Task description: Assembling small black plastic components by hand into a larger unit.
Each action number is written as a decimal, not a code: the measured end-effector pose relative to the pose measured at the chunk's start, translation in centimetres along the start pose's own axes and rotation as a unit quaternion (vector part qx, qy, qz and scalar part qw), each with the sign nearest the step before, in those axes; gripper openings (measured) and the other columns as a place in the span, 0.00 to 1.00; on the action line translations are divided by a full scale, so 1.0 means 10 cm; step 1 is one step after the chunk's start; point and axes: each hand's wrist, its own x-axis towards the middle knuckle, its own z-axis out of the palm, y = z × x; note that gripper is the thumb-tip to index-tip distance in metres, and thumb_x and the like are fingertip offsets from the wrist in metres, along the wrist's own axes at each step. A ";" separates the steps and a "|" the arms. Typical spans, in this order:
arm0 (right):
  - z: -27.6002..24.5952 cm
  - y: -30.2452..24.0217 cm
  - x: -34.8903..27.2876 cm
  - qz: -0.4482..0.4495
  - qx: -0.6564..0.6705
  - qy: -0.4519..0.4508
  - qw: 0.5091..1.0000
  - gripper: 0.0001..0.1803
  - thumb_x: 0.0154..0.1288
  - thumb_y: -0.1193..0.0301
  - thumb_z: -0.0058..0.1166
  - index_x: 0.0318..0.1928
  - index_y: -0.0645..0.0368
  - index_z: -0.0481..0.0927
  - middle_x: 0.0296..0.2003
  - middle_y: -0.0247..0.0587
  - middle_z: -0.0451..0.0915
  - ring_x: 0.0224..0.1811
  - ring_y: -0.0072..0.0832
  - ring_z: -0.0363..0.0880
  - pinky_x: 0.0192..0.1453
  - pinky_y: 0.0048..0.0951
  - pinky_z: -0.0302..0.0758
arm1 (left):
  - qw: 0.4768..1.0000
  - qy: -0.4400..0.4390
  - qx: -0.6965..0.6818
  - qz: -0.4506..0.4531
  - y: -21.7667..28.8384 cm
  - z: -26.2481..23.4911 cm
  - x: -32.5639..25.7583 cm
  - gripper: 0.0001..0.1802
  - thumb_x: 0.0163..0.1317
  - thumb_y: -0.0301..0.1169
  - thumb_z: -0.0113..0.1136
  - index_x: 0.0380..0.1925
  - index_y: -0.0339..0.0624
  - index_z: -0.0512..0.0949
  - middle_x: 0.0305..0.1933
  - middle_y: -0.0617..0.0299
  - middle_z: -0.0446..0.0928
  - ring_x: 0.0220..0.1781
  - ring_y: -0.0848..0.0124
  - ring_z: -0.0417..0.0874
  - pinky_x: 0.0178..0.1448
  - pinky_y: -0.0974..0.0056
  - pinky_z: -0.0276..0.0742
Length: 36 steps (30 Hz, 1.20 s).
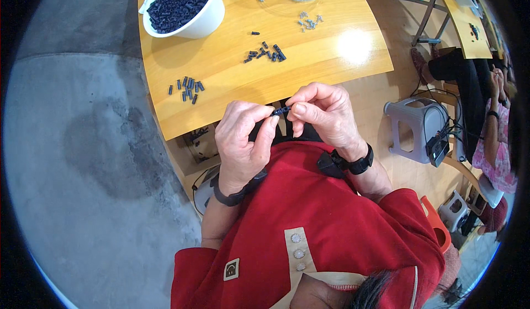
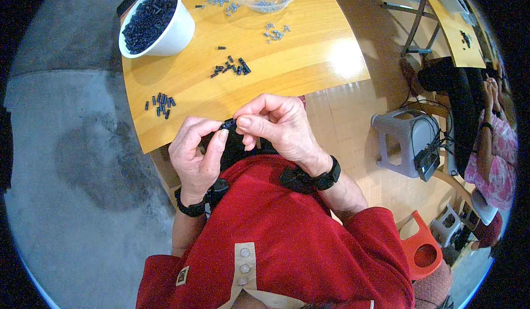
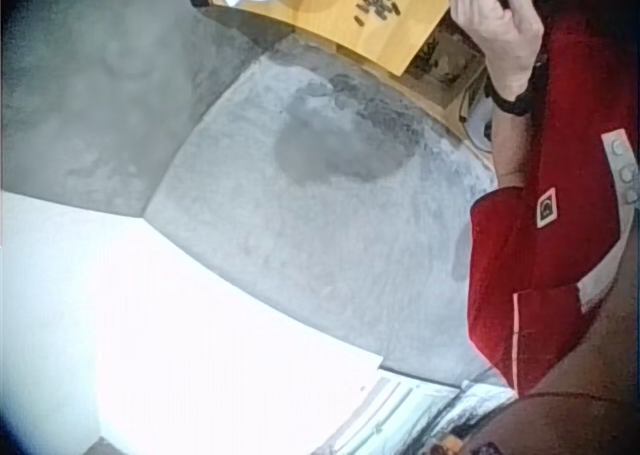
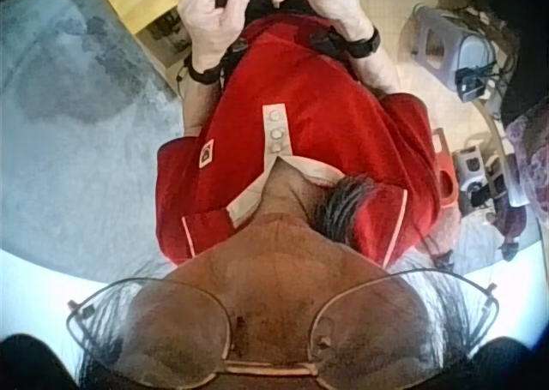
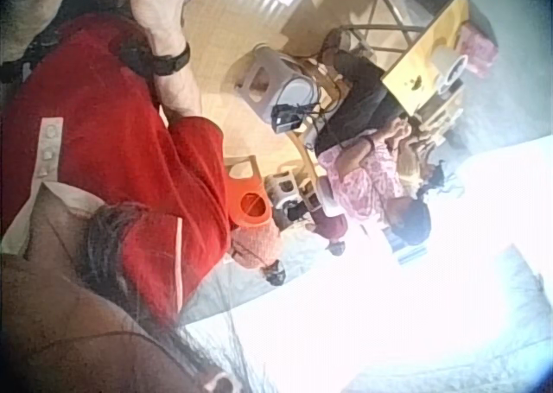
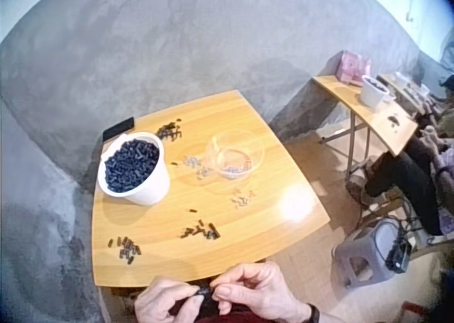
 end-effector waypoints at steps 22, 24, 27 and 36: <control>-0.01 -0.07 -0.02 -0.040 -0.120 -0.036 0.991 0.04 0.67 0.76 0.60 0.40 0.64 0.82 0.27 0.35 0.83 0.25 0.17 0.81 0.30 0.19 0.80 | 0.998 -0.059 -0.017 -0.010 -0.01 -0.09 0.03 0.06 0.54 0.20 0.65 0.32 0.35 0.79 0.28 0.60 0.75 0.29 0.69 0.75 0.35 0.68 0.70; -0.02 -0.07 0.00 -0.011 -0.034 -0.050 0.998 0.04 0.68 0.76 0.60 0.40 0.64 0.82 0.28 0.36 0.83 0.25 0.17 0.81 0.29 0.18 0.80 | 0.997 -0.060 -0.038 -0.018 -0.03 -0.08 0.02 0.06 0.55 0.20 0.65 0.33 0.34 0.79 0.29 0.60 0.75 0.30 0.71 0.75 0.35 0.68 0.69; 0.00 -0.08 0.00 -0.006 -0.052 -0.045 0.998 0.04 0.68 0.76 0.59 0.41 0.64 0.81 0.29 0.36 0.83 0.25 0.16 0.81 0.29 0.18 0.80 | 0.994 -0.051 -0.085 -0.047 -0.05 -0.07 -0.01 0.05 0.56 0.21 0.65 0.33 0.33 0.79 0.30 0.61 0.75 0.31 0.73 0.74 0.36 0.70 0.68; 0.03 -0.07 0.00 -0.038 -0.105 -0.037 0.993 0.05 0.67 0.76 0.60 0.40 0.64 0.82 0.28 0.35 0.83 0.25 0.15 0.80 0.29 0.18 0.79 | 0.994 -0.065 -0.067 -0.062 -0.03 -0.12 -0.02 0.04 0.58 0.20 0.64 0.32 0.33 0.79 0.30 0.61 0.75 0.31 0.73 0.74 0.37 0.70 0.68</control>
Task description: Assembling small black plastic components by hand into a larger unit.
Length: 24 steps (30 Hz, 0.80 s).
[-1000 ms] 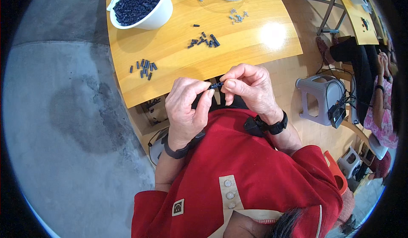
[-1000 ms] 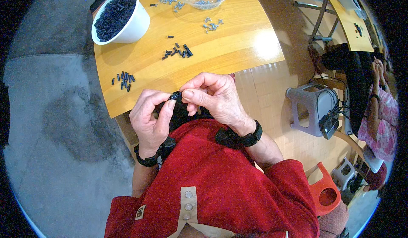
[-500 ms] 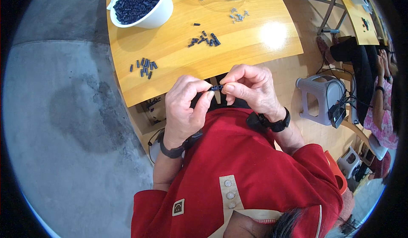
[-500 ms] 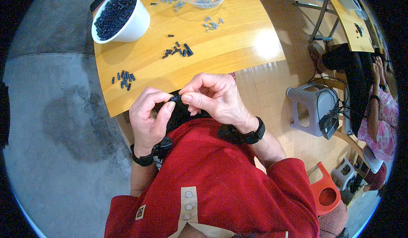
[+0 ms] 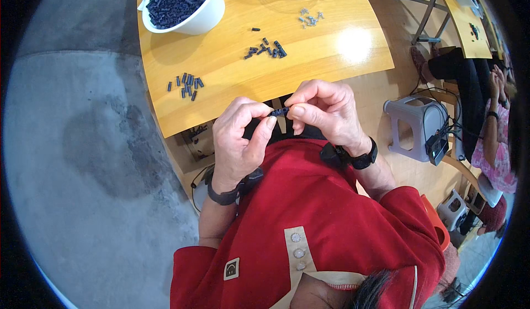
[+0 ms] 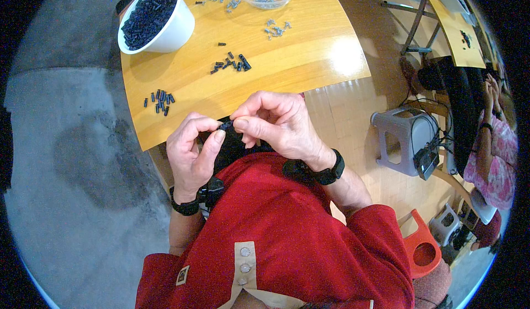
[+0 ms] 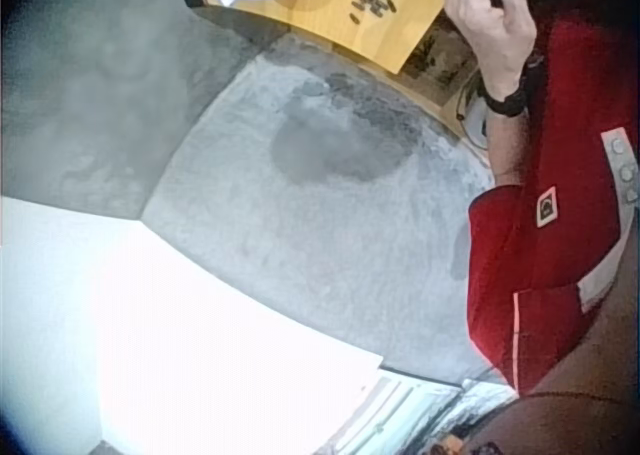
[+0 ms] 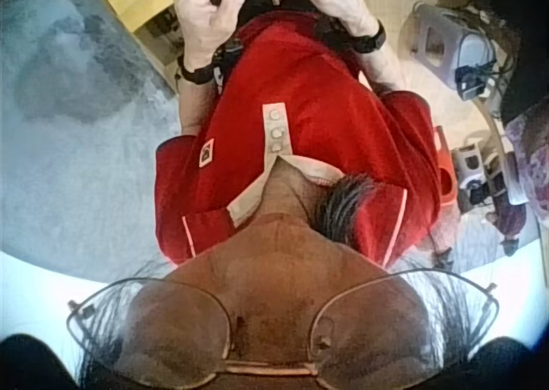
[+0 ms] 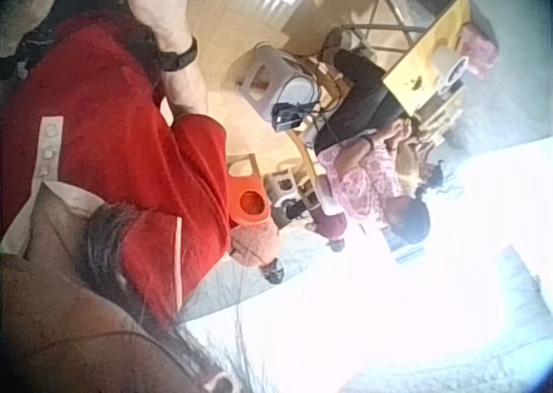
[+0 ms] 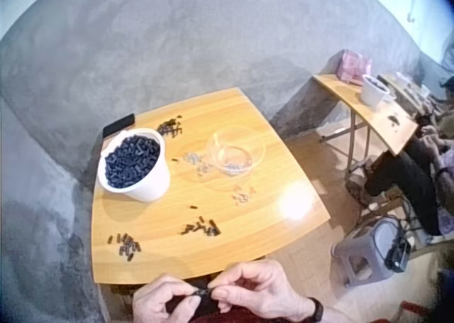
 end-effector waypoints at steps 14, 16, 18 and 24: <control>0.02 0.00 -0.03 0.002 -0.018 0.005 1.000 0.04 0.67 0.76 0.60 0.40 0.64 0.82 0.27 0.33 0.82 0.25 0.14 0.79 0.28 0.16 0.78 | 0.998 0.020 0.044 0.027 0.03 0.03 0.00 0.04 0.55 0.19 0.63 0.31 0.34 0.78 0.29 0.59 0.76 0.30 0.70 0.76 0.36 0.68 0.71; 0.02 -0.01 -0.03 0.002 -0.041 0.008 0.999 0.03 0.67 0.76 0.61 0.39 0.64 0.82 0.26 0.33 0.82 0.25 0.14 0.79 0.28 0.16 0.77 | 0.996 0.018 0.074 0.048 0.05 0.03 0.02 0.04 0.54 0.19 0.63 0.31 0.35 0.78 0.29 0.58 0.76 0.30 0.67 0.76 0.35 0.66 0.71; 0.02 0.00 -0.04 -0.003 -0.046 0.013 0.999 0.03 0.66 0.77 0.61 0.38 0.63 0.82 0.26 0.33 0.82 0.25 0.14 0.79 0.28 0.16 0.77 | 0.992 0.016 0.104 0.069 0.07 0.02 0.03 0.05 0.54 0.19 0.63 0.30 0.36 0.78 0.29 0.56 0.76 0.29 0.65 0.77 0.35 0.64 0.72; 0.04 0.08 -0.05 -0.036 -0.021 0.029 0.999 0.03 0.67 0.76 0.61 0.39 0.63 0.82 0.27 0.33 0.83 0.25 0.15 0.80 0.28 0.17 0.77 | 0.984 0.018 0.150 0.093 0.11 0.06 0.02 0.06 0.54 0.20 0.64 0.32 0.37 0.78 0.29 0.54 0.76 0.30 0.59 0.78 0.36 0.61 0.73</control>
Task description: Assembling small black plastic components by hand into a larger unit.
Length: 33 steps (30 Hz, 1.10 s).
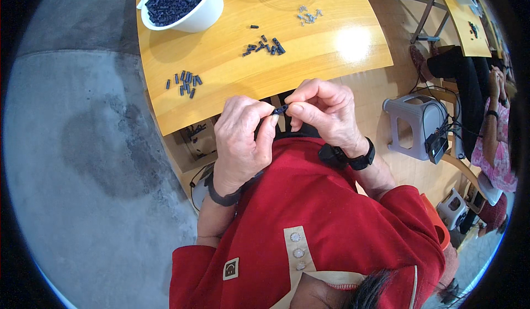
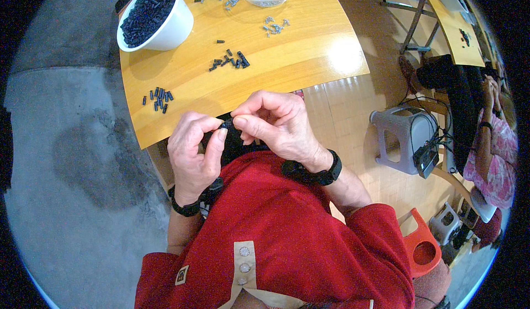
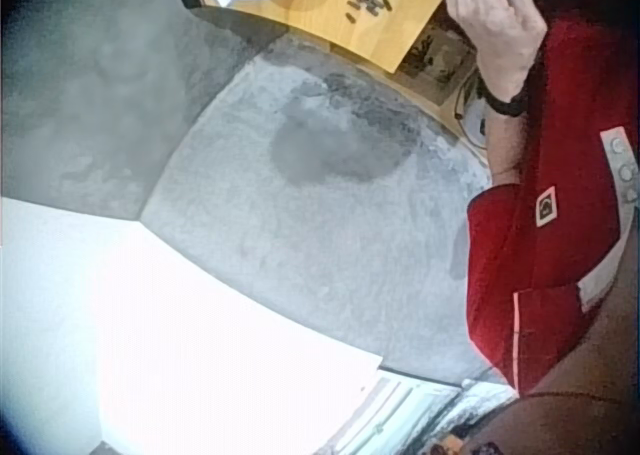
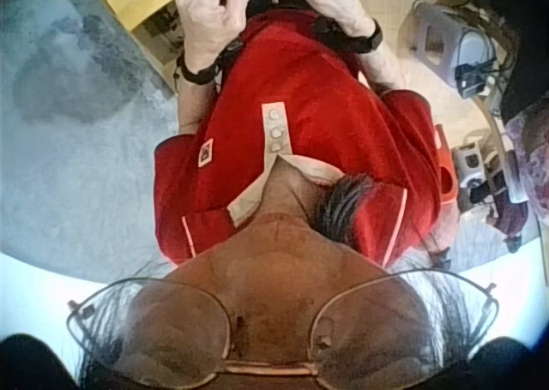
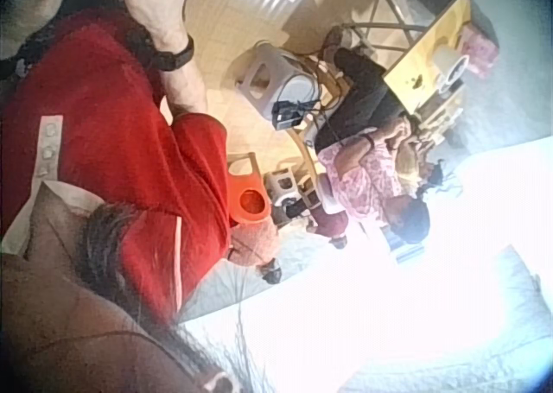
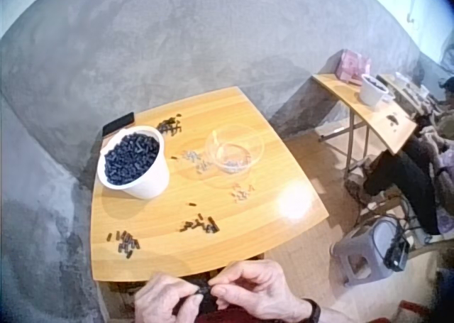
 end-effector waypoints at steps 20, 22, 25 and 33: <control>-0.01 -0.01 -0.01 0.006 0.017 -0.004 1.000 0.04 0.67 0.76 0.60 0.39 0.64 0.81 0.28 0.34 0.83 0.25 0.15 0.80 0.28 0.17 0.79 | 0.999 0.026 -0.040 -0.018 0.00 0.02 -0.03 0.05 0.55 0.19 0.63 0.32 0.35 0.78 0.30 0.56 0.77 0.30 0.65 0.78 0.35 0.65 0.72; 0.00 -0.02 -0.01 0.008 0.010 -0.005 1.000 0.03 0.67 0.77 0.60 0.39 0.64 0.81 0.27 0.34 0.83 0.25 0.15 0.80 0.28 0.17 0.78 | 1.000 0.018 -0.013 -0.007 0.01 0.01 -0.02 0.05 0.55 0.19 0.63 0.32 0.36 0.78 0.30 0.55 0.76 0.30 0.62 0.77 0.35 0.63 0.72; 0.02 -0.07 -0.01 -0.035 -0.060 -0.004 0.998 0.03 0.67 0.77 0.60 0.38 0.64 0.81 0.27 0.33 0.82 0.25 0.14 0.80 0.29 0.17 0.78 | 1.000 0.015 0.005 0.020 -0.01 0.01 -0.01 0.09 0.51 0.17 0.63 0.33 0.38 0.76 0.29 0.54 0.74 0.30 0.55 0.75 0.36 0.55 0.71; -0.01 -0.03 0.03 0.012 0.021 -0.025 0.999 0.03 0.68 0.76 0.60 0.39 0.63 0.81 0.28 0.33 0.82 0.25 0.14 0.79 0.29 0.16 0.78 | 1.000 0.022 -0.009 0.018 -0.03 0.02 -0.03 0.10 0.52 0.17 0.63 0.34 0.37 0.77 0.30 0.54 0.75 0.31 0.56 0.76 0.37 0.57 0.72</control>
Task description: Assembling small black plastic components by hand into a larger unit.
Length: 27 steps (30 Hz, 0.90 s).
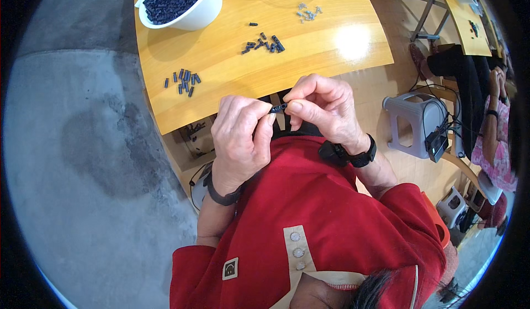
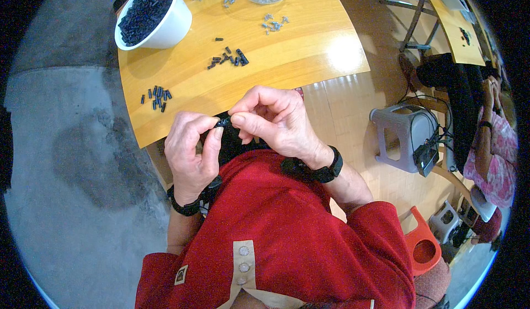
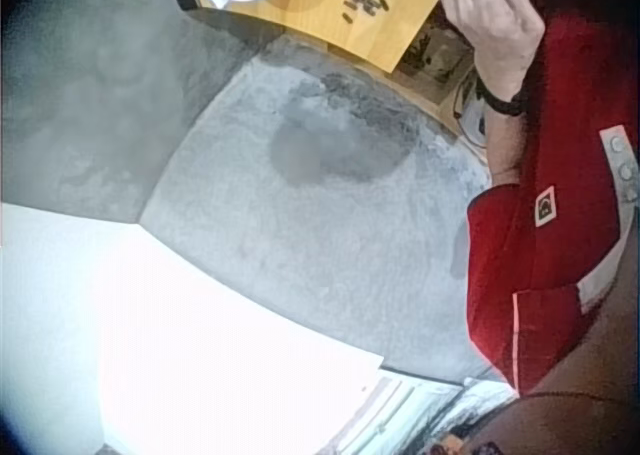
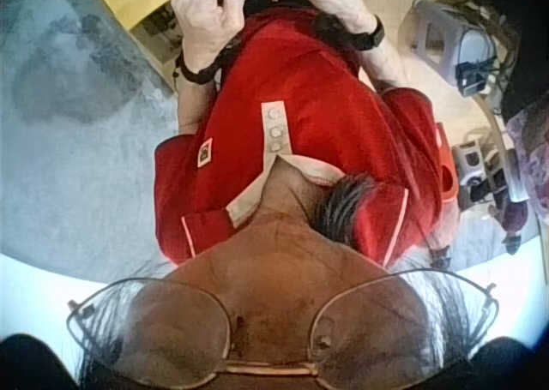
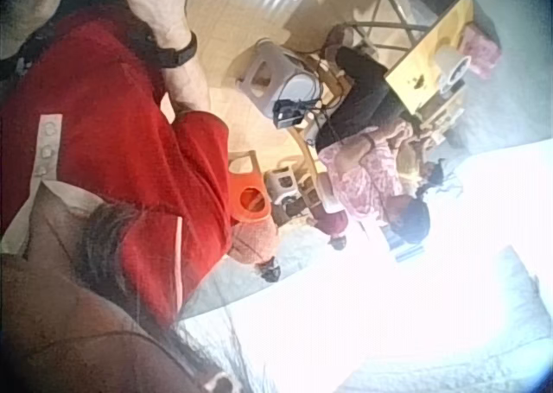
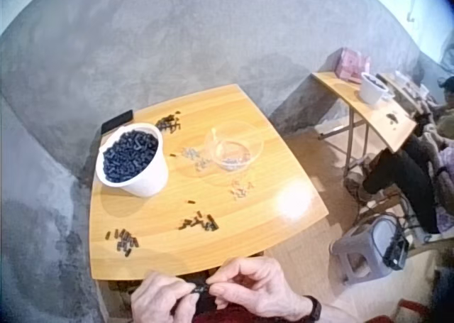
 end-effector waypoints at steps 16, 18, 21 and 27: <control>0.05 -0.09 -0.10 0.013 0.070 0.001 0.997 0.05 0.68 0.78 0.58 0.42 0.65 0.81 0.32 0.37 0.83 0.26 0.17 0.81 0.32 0.19 0.82 | 0.897 0.016 -0.425 -0.123 -0.21 0.16 -0.21 0.05 0.61 0.16 0.59 0.38 0.32 0.78 0.40 0.54 0.77 0.42 0.70 0.77 0.48 0.67 0.73; 0.08 -0.10 -0.09 0.003 0.075 0.000 0.997 0.05 0.67 0.78 0.59 0.42 0.65 0.81 0.32 0.37 0.83 0.26 0.16 0.80 0.31 0.19 0.81 | 0.898 0.013 -0.424 -0.121 -0.20 0.15 -0.19 0.05 0.61 0.16 0.59 0.38 0.32 0.78 0.40 0.54 0.78 0.42 0.70 0.77 0.48 0.67 0.73; 0.08 -0.09 -0.06 -0.001 0.066 -0.002 0.998 0.04 0.68 0.78 0.59 0.41 0.65 0.81 0.31 0.36 0.83 0.26 0.15 0.80 0.31 0.18 0.81 | 0.900 0.011 -0.418 -0.120 -0.20 0.15 -0.17 0.05 0.62 0.17 0.59 0.38 0.32 0.78 0.40 0.55 0.78 0.42 0.70 0.77 0.48 0.67 0.73; 0.09 -0.09 -0.06 -0.006 0.037 0.002 0.999 0.04 0.68 0.78 0.59 0.40 0.65 0.81 0.31 0.35 0.83 0.26 0.14 0.79 0.31 0.18 0.80 | 0.909 0.010 -0.398 -0.122 -0.17 0.14 -0.16 0.05 0.61 0.17 0.60 0.38 0.33 0.78 0.39 0.55 0.78 0.41 0.70 0.78 0.48 0.66 0.74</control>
